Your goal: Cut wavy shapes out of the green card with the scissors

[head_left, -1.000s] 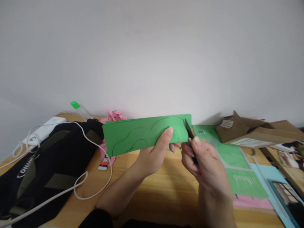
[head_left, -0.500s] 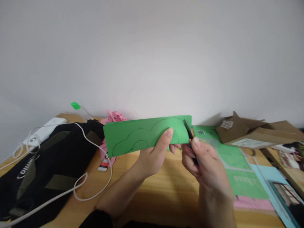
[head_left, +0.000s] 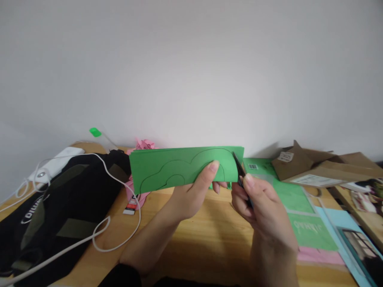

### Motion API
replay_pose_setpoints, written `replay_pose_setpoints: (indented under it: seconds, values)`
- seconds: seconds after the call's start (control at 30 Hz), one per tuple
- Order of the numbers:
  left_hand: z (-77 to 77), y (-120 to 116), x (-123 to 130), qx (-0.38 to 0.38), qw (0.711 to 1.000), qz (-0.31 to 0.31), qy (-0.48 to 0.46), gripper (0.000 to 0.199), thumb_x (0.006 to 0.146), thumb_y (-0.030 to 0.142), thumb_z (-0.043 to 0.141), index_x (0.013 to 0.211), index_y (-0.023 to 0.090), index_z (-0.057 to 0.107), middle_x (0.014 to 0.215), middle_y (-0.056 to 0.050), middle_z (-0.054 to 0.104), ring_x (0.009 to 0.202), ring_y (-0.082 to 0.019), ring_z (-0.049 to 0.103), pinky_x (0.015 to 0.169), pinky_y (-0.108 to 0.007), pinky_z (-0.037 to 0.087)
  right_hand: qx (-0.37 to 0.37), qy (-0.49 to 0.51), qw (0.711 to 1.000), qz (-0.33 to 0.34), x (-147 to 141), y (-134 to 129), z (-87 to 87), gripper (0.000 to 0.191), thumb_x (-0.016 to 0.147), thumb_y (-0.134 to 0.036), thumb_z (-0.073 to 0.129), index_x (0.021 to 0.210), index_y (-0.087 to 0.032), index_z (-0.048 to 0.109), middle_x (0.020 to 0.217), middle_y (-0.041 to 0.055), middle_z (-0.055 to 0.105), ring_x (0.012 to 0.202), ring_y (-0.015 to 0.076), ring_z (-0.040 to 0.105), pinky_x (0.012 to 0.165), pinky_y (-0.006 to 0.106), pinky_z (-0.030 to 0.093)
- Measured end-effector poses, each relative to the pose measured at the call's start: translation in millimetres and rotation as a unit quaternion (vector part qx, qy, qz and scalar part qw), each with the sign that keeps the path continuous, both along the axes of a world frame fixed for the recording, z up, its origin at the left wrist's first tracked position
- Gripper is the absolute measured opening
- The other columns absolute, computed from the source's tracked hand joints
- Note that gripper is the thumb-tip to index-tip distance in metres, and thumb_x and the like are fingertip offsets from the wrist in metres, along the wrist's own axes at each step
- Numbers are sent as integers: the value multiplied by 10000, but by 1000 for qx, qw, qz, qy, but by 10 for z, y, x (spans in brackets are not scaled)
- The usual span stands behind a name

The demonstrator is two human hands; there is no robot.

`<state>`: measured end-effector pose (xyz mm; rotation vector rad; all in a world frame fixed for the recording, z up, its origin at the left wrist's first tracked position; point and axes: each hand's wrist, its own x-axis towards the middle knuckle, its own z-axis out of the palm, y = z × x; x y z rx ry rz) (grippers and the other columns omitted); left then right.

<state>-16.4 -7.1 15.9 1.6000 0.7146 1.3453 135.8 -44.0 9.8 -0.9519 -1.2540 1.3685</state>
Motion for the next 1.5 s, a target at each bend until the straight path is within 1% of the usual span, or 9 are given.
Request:
replay_pose_setpoints:
  seconds: [0.13,0.3,0.57,0.83,1.0,1.13,1.3,1.5]
  values:
    - [15,39,-67,9,999,-26,22,436,976,324,384,597,200,559,553,-1,586,517,-122,555,614,-280,514,-9,4,1000,11,0,4,-1,487,917,-566,469,593,-213,381,414,-92,272,360,44,142,348,223,108]
    - [38,62,-110,14,998,-21,56,442,958,344,426,561,197,555,496,4,516,475,-119,514,544,-272,482,-14,-3,1000,15,5,-4,-21,480,924,-572,444,606,-217,385,420,-92,278,363,48,141,345,225,121]
    - [34,62,-110,14,998,-23,54,440,960,322,425,556,208,557,497,2,524,476,-124,517,544,-278,497,-1,0,1000,5,-12,-3,-12,482,921,-563,461,594,-219,378,415,-96,261,358,46,131,344,227,114]
    - [17,69,-110,10,999,-33,40,426,964,306,420,575,202,560,511,16,545,479,-108,528,551,-256,482,-2,7,1000,3,-15,9,-17,489,927,-546,468,584,-211,369,414,-91,263,362,43,145,352,225,100]
    - [29,69,-108,12,998,-32,50,423,964,281,416,573,200,554,513,21,552,484,-102,533,562,-252,487,-7,4,1000,3,-1,13,-22,490,926,-548,467,584,-212,367,410,-92,256,360,43,144,350,226,97]
    - [32,70,-112,16,998,-29,59,433,964,298,414,564,197,547,500,13,541,480,-110,527,555,-260,490,-5,3,1000,6,1,14,-24,496,926,-553,466,582,-208,370,410,-93,259,361,40,146,351,223,102]
    - [32,68,-112,-1,997,-26,72,428,961,299,418,569,184,544,515,14,554,488,-100,527,572,-248,487,-8,7,1000,9,0,18,-24,493,920,-554,477,585,-207,376,405,-95,266,359,36,146,345,211,100]
    - [20,73,-114,-9,998,-37,55,430,960,292,417,557,192,527,507,19,534,489,-95,519,569,-244,480,-8,4,1000,7,5,20,-35,493,920,-556,475,586,-207,378,394,-96,273,348,34,148,335,203,92]
